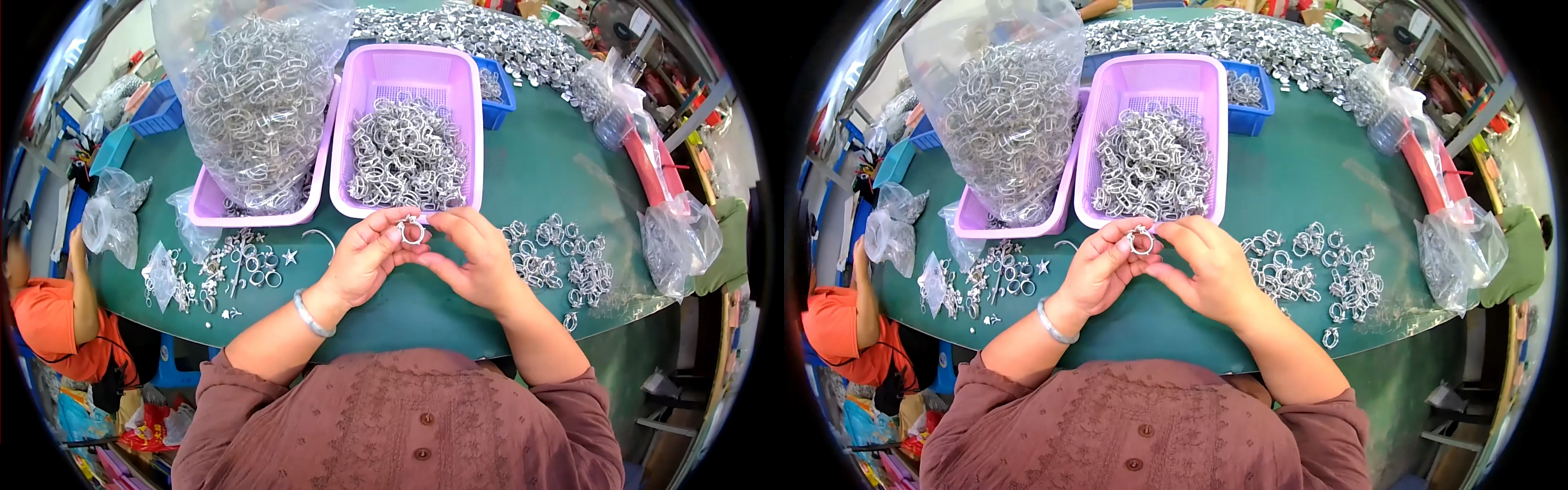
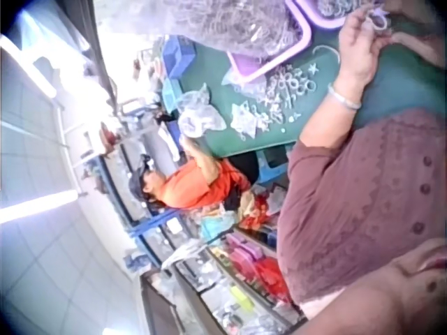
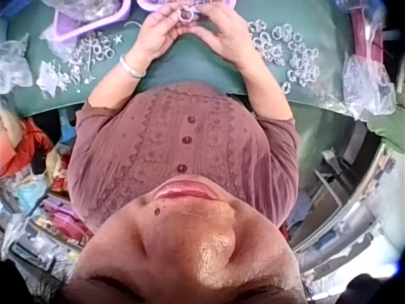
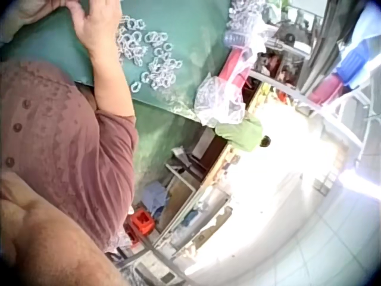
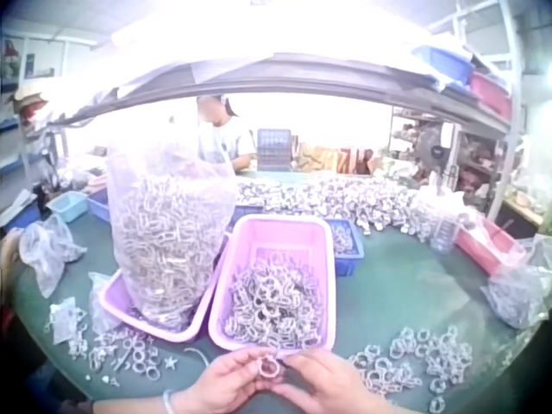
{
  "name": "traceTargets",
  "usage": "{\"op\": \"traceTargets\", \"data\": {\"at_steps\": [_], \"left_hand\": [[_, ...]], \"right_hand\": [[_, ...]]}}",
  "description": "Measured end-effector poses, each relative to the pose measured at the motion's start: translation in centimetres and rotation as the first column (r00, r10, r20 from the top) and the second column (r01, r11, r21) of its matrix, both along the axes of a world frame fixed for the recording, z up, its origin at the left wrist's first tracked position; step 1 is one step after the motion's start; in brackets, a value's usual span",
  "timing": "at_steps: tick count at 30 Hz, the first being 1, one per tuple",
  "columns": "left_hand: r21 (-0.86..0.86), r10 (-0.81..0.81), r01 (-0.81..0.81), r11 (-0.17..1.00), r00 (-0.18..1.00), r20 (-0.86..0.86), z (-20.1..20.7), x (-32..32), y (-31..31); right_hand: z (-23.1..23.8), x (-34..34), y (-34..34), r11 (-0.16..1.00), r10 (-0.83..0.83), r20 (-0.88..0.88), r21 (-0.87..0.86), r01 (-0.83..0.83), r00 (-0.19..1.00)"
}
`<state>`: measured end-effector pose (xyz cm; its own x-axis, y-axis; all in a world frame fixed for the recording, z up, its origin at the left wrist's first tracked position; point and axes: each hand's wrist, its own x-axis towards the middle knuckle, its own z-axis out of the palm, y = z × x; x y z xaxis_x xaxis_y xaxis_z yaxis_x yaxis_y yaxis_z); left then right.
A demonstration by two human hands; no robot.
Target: The person assembles metal clasps by connecting small metal pieces together by hand and places the assembled fittings into piles on the table.
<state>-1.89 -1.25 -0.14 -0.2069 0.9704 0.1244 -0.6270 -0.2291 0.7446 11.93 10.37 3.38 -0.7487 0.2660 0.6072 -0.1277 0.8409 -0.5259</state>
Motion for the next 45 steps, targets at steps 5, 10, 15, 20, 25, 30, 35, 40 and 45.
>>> {"op": "traceTargets", "data": {"at_steps": [5, 10, 15, 20, 25, 30, 35, 40, 45], "left_hand": [[-0.016, -0.005, 0.004, 1.0, 0.999, -0.036, -0.1, 0.3, 0.0], [-0.111, 0.061, -0.077, 0.991, 0.989, -0.138, -0.2, 0.4, -0.2], [-0.156, 0.095, -0.151, 0.976, 0.943, -0.32, 0.1, 0.4, -0.2], [-0.166, 0.085, -0.153, 0.974, 0.93, -0.357, 0.2, 0.3, -0.3], [-0.179, 0.097, -0.174, 0.968, 0.923, -0.373, 0.1, 0.7, -0.4], [-0.173, 0.095, -0.17, 0.97, 0.923, -0.373, 0.1, 0.7, -0.3], [-0.223, 0.056, -0.131, 0.966, 0.948, -0.312, 0.5, 0.7, -0.4], [-0.261, 0.04, -0.106, 0.959, 0.968, -0.246, 0.7, 0.7, -0.4], [-0.275, 0.059, -0.094, 0.957, 0.989, -0.134, 0.7, 0.3, -0.2]], "right_hand": [[-0.8, -0.2, -0.4, 1.0, 0.017, 0.01, -0.021, -0.017, 1.0], [-1.0, 0.0, -0.2, 0.954, 0.088, 0.003, -0.287, -0.083, 0.996], [-1.5, 0.2, 0.2, 0.724, 0.173, 0.044, -0.683, -0.097, 0.984], [-0.8, 0.3, 0.3, 0.613, 0.225, 0.119, -0.789, -0.046, 0.967], [-1.0, 0.4, 0.6, 0.531, 0.279, 0.108, -0.845, -0.059, 0.954], [-1.3, 0.4, 0.8, 0.461, 0.317, 0.071, -0.883, -0.088, 0.946], [-1.3, 0.4, 0.9, 0.377, 0.337, 0.026, -0.92, -0.11, 0.941], [-1.3, 0.4, 0.9, 0.35, 0.333, 0.023, -0.931, -0.101, 0.943], [-1.2, 0.7, 1.2, 0.441, 0.383, 0.128, -0.896, -0.059, 0.915]]}}
